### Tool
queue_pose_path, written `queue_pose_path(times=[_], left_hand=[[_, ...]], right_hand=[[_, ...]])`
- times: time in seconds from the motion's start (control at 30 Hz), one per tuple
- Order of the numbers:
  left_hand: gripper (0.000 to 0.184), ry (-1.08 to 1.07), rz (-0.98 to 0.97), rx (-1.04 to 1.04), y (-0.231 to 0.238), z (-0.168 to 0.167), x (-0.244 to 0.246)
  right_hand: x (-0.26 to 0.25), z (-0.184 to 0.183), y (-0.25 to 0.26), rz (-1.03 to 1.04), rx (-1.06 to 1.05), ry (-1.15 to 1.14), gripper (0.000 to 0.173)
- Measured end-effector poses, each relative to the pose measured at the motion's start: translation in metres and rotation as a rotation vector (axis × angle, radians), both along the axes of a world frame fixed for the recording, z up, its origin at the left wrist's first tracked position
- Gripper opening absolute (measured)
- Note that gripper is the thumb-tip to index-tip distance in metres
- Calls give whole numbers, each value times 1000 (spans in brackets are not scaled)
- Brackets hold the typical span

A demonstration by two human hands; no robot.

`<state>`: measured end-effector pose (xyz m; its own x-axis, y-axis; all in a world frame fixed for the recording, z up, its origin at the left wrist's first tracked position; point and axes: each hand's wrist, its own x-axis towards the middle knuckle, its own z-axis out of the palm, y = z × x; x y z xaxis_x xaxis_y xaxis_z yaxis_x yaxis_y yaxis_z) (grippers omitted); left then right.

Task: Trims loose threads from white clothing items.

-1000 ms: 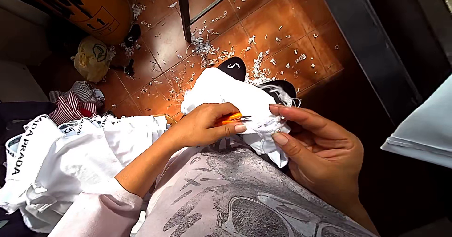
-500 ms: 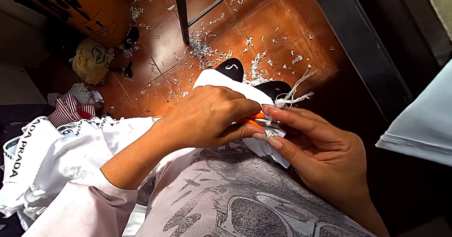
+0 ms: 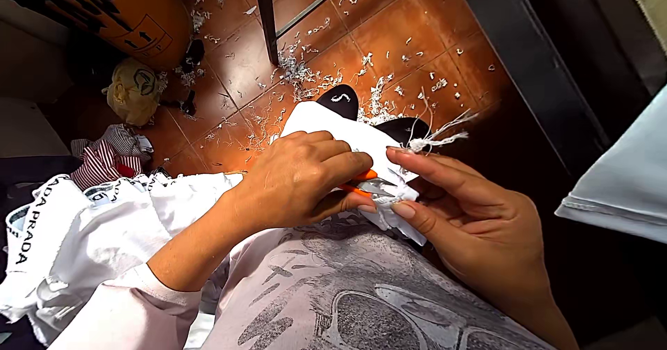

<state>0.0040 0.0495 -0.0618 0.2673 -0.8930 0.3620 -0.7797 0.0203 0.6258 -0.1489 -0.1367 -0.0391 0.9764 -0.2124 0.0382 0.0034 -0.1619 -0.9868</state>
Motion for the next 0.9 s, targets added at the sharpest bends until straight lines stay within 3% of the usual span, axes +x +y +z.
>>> queue_pose_path(times=[0.43, 0.63, 0.7, 0.73, 0.8, 0.9], left_hand=[[33, -51, -1, -50, 1, 3, -2], [65, 657, -147, -123, -10, -17, 9], [58, 812, -243, -58, -16, -20, 8], [45, 871, -256, -30, -18, -23, 5], [18, 872, -197, -29, -21, -29, -3], [9, 755, -130, -109, -22, -32, -12]], right_hand=[[2, 5, -2, 27, 67, 97, 50], [4, 5, -2, 91, 131, 78, 62], [4, 2, -5, 88, 160, 53, 69], [3, -1, -5, 70, 188, 42, 73], [-1, -9, -6, -62, 271, 73, 77], [-12, -33, -14, -560, 388, 280, 69]])
